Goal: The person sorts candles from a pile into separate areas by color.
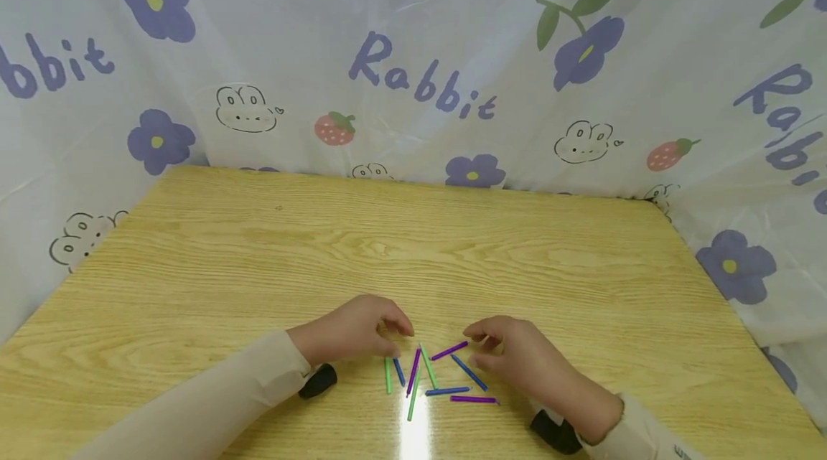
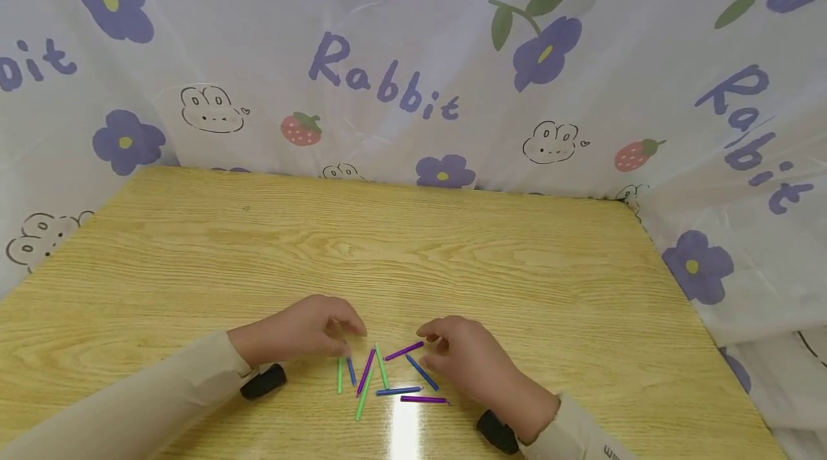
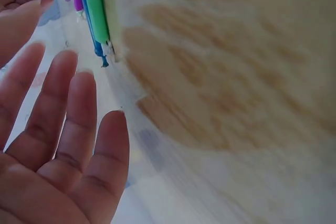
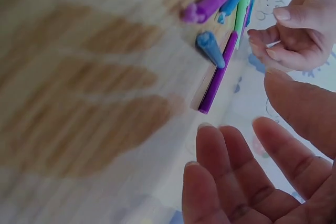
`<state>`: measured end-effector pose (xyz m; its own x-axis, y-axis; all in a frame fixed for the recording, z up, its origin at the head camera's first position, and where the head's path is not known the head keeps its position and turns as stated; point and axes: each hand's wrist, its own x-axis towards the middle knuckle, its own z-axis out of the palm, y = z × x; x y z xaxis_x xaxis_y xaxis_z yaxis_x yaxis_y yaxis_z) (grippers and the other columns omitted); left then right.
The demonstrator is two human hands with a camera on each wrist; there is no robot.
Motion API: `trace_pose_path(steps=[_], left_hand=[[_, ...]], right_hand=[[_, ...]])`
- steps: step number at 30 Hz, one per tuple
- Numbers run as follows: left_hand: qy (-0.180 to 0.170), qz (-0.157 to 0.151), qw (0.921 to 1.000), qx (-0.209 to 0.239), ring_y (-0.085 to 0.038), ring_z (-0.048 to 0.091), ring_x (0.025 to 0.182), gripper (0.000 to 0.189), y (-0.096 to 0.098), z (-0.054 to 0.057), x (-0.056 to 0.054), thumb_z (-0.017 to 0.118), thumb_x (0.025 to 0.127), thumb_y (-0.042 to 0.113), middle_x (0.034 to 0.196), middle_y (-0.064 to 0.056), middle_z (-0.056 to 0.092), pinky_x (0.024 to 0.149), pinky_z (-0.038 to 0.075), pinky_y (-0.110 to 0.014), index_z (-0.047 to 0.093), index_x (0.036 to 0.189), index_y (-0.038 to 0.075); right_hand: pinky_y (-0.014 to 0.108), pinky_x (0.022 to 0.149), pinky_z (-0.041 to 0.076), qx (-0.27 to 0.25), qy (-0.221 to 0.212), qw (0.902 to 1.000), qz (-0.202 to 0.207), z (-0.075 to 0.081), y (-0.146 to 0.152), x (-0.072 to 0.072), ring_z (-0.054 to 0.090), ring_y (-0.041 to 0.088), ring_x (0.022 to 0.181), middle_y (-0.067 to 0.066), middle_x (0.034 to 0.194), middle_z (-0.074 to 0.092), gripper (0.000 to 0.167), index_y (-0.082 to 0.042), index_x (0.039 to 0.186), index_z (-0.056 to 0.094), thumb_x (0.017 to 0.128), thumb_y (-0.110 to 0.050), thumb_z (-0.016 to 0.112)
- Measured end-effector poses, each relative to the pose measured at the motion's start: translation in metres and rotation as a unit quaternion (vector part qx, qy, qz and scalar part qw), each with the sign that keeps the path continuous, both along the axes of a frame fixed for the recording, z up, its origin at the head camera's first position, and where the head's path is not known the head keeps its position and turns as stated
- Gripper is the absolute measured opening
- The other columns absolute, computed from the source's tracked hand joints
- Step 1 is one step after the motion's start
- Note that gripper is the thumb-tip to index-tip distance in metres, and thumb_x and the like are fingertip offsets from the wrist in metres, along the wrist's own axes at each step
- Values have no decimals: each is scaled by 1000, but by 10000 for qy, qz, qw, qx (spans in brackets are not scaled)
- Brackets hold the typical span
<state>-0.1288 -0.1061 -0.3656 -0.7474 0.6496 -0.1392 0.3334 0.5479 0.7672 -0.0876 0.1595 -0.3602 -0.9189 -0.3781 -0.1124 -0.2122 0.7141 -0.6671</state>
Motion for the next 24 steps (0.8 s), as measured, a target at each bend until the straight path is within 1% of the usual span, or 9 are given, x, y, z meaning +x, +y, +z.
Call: trace_pose_path(steps=[4,6,8,11,14,24], left_hand=[[199,-179,9995,-189,-12,59,95,17,3,0,-2,76,79,5,98,5,67,85,48,-29,73,95,10],[201,-223,9993,-225,-10,59,92,16,3,1,-3,77,78,4,95,6,67,84,48,-27,72,92,10],[104,-218,9993,-268,-8,58,90,16,4,3,-3,77,78,2,93,8,66,83,48,-26,72,90,11],[-5,-233,9991,-342,-8,57,88,17,5,4,-4,76,77,-1,91,8,64,81,48,-25,71,88,11],[-16,-287,9986,-436,-8,56,87,18,6,5,-5,75,77,-4,90,7,64,80,48,-25,70,86,11],[182,-609,9958,-662,-8,55,81,19,11,4,-10,74,75,-8,88,6,63,75,48,-23,71,86,8]], right_hand=[[27,71,53,33,-165,9998,123,-1,-1,0,63,17,86,1,99,68,26,-7,105,71,80,-10,76],[28,71,53,58,-223,9996,162,-1,-1,0,63,16,84,-1,96,67,25,-8,105,71,80,-10,77],[27,70,53,68,-278,9994,196,-2,-1,0,63,15,83,-2,94,67,26,-9,105,71,80,-12,77],[25,70,52,66,-314,9991,259,-2,0,0,63,13,81,-4,90,66,24,-9,104,71,80,-13,77],[23,69,51,-17,-340,9989,309,-2,1,0,62,13,80,-5,88,66,22,-8,102,71,81,-13,77],[23,68,50,-101,-617,9978,227,-1,2,0,59,11,78,-5,83,65,18,-6,96,71,79,-8,77]])
